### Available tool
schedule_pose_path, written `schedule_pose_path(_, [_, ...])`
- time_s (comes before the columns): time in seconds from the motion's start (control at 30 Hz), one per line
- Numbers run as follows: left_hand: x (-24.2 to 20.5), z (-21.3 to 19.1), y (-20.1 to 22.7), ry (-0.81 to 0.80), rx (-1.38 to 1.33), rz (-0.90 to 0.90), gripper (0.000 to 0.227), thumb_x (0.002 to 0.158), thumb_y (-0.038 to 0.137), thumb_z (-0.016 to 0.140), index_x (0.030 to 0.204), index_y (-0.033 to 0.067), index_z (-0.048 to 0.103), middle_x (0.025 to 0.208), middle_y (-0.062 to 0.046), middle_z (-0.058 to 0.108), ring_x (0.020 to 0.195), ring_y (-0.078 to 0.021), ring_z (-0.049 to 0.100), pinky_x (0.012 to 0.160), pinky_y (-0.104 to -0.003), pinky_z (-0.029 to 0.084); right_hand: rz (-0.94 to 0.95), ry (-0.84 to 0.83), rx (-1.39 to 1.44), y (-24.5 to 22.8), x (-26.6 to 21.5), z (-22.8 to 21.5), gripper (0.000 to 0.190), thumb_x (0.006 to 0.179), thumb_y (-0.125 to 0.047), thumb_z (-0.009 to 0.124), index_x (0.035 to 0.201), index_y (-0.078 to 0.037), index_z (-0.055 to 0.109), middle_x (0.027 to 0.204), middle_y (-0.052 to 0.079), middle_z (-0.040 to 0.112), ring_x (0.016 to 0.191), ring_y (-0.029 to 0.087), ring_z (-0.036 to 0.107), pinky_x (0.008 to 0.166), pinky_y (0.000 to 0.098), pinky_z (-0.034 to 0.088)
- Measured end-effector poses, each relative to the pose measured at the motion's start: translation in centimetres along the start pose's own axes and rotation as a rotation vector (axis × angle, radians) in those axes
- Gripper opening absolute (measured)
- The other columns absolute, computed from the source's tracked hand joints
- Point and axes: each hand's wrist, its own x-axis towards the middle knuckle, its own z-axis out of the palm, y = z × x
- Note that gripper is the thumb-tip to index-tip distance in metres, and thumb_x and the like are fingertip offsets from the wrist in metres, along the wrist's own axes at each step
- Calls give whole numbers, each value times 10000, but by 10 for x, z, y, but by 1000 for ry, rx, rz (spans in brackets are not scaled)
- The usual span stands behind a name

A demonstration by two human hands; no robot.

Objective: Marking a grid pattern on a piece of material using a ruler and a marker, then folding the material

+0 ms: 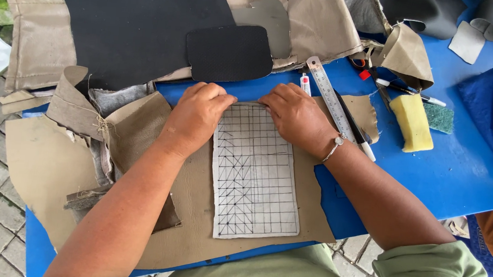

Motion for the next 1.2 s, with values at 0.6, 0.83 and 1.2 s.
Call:
schedule_pose_path(0.6, [-3,-11,9,-97,98,83,157,1013,324,580,975,206,675,990,89,547,1067,-154,596,969,-414,515,-203,76,-207,-9,-14,5,219,1000,-113,514,955,-76,725,906,88,682,896,263,692,823,388,584])
schedule_pose_path(0.83, [4,4,0,-31,-88,4,113,976,301,702,1003,190,702,886,10,589,899,-292,643,822,-439,573,-25,44,57,-7,-3,-11,175,992,-90,597,959,-41,761,892,127,722,867,295,730,812,404,603])
schedule_pose_path(1.2, [-1,18,-8,-43,-131,-68,199,909,309,799,1082,246,723,934,30,616,907,-263,648,782,-429,578,82,-11,75,-13,2,-12,162,1016,-125,657,1132,-44,738,968,150,718,947,328,727,857,430,594])
